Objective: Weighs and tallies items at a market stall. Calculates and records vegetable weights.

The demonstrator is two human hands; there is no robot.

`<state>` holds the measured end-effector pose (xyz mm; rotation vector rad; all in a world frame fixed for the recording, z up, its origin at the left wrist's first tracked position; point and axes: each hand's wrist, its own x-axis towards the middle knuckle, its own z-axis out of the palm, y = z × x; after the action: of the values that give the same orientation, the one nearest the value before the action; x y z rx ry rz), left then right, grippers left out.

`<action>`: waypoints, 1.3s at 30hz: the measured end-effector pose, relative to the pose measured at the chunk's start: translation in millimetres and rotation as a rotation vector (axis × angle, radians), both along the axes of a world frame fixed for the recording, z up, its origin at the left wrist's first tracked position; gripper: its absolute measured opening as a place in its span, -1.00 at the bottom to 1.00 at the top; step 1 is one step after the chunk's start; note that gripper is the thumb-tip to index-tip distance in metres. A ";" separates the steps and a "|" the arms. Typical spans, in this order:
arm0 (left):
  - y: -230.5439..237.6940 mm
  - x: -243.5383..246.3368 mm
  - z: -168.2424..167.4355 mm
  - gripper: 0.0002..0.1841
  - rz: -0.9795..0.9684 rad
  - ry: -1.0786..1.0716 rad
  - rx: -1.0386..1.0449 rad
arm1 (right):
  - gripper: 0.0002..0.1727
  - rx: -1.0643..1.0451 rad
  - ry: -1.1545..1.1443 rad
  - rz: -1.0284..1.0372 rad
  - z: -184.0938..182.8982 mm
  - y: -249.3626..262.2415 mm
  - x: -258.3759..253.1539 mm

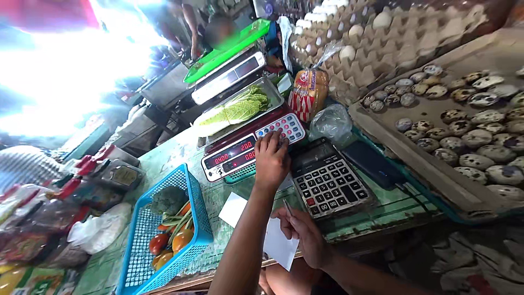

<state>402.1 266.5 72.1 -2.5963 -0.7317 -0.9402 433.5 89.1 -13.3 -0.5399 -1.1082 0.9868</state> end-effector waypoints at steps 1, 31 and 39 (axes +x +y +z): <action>-1.4 2.7 3.6 -0.74 0.011 0.044 -0.010 | -0.29 -0.015 0.014 -0.020 0.7 0.0 -0.1; -145.2 -213.4 -74.1 -0.55 0.492 -0.241 -0.704 | -0.56 -0.267 -0.752 0.204 31.7 37.0 -37.4; -145.3 -213.9 -71.4 -0.64 0.492 -0.248 -0.742 | -0.65 -0.090 -0.919 0.033 20.2 60.2 -47.7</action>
<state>188.2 121.3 0.7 -2.6319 -1.9955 -0.9563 385.8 149.4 6.9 -1.1092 -1.8864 0.8182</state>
